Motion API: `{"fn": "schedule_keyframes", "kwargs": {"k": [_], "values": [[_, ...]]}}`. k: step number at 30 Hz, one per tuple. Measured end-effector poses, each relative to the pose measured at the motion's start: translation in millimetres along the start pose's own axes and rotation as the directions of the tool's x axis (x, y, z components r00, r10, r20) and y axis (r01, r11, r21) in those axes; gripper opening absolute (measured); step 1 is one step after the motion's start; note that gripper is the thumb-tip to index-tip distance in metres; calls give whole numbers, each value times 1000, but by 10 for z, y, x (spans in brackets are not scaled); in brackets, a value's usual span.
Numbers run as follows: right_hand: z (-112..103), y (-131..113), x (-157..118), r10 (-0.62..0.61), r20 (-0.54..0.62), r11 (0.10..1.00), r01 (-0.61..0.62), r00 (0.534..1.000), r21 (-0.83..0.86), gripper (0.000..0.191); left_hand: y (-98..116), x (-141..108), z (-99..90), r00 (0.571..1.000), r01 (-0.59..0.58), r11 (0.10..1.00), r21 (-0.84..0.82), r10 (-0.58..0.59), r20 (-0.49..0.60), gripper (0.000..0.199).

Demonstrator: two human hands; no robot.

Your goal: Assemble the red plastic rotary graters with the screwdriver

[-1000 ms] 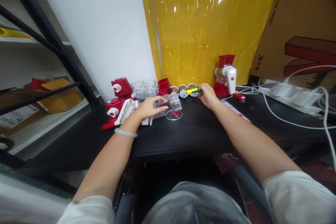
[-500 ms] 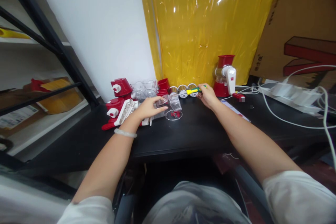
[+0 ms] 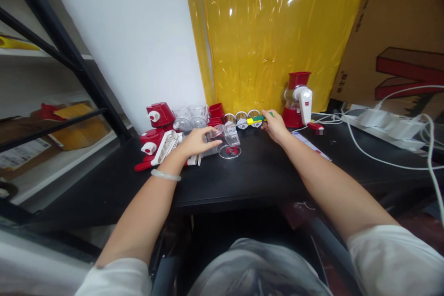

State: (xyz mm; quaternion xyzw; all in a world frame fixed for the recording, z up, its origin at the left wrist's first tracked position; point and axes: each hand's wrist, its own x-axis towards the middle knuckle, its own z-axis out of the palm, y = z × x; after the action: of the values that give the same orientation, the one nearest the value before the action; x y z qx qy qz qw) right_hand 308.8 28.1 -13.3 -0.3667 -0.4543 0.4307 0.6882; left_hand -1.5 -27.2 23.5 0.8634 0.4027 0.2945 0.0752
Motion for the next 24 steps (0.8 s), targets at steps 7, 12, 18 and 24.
{"fn": "schedule_keyframes", "kwargs": {"k": [7, 12, 18, 24], "values": [[85, -75, -52, 49, -15, 981, -46, 999, 189, 34, -2, 2, 5, 1000, 8, 1000, -1, -8, 1, 50], [46, -49, -20, 96, -47, 991, -91, 994, 98, 40, -13, 8, 6, 1000, -4, 1000, -6, 4, -3, 48], [78, -83, -61, 106, -58, 990, -100, 993, 99, 26, -23, 5, 10, 1000, -6, 1000, 3, 6, -1, 49], [119, -68, -38, 88, -72, 981, -74, 994, 178, 23, -12, 6, 7, 1000, 1, 1000, 1, -1, -7, 50]]}}
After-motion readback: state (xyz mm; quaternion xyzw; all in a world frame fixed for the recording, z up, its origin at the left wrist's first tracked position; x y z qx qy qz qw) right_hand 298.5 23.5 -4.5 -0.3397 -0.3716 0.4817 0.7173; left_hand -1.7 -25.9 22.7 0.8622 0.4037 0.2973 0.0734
